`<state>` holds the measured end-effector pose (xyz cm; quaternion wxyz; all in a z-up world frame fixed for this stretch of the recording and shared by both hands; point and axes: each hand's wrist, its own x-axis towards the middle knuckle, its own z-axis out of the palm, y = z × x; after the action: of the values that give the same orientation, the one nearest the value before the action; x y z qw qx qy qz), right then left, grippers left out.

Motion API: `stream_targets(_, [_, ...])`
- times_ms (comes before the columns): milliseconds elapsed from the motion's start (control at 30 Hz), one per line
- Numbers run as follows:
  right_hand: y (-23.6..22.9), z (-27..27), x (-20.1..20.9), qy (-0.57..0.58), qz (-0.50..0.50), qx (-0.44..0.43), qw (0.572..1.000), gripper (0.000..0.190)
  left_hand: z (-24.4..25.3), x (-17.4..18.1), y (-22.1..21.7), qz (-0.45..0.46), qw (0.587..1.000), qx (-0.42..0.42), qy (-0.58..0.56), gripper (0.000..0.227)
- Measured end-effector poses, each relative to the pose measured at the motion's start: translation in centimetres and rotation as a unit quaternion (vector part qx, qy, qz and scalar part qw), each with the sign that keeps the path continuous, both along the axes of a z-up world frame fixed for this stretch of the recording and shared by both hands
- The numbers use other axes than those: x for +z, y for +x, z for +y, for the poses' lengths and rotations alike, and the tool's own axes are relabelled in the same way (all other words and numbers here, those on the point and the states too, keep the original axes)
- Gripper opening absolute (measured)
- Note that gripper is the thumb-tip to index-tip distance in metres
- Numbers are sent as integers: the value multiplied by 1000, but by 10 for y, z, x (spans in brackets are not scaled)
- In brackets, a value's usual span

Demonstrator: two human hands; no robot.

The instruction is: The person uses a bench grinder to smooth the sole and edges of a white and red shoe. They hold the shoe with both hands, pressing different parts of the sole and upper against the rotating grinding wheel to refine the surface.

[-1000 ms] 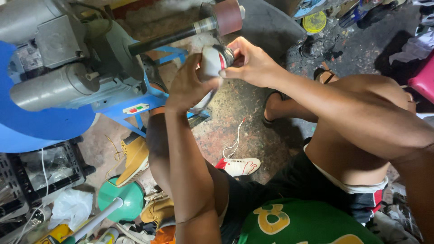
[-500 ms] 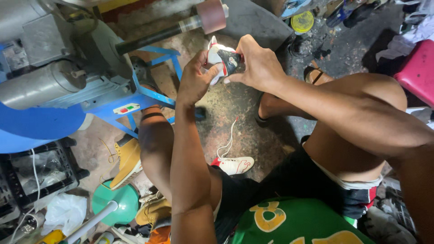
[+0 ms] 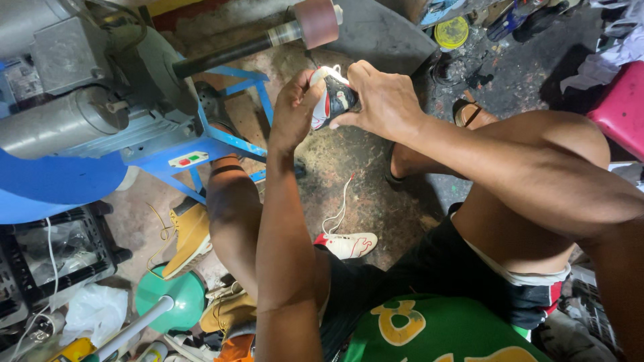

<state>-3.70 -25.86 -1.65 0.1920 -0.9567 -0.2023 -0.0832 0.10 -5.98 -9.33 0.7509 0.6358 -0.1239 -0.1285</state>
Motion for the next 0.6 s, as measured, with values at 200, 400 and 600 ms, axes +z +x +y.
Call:
stream_targets(200, [7,4,-1,147,130,-31,980,66,1,4,0,5,995,88,49,30])
stream_targets(400, [26,7,-29,244,204,-35,947,41,3,22,-5,-109,967,151,171,31])
stream_targets(600, [44,20,-46,374,344,-89,856,36,0,39,-32,-248,819,411,314,42])
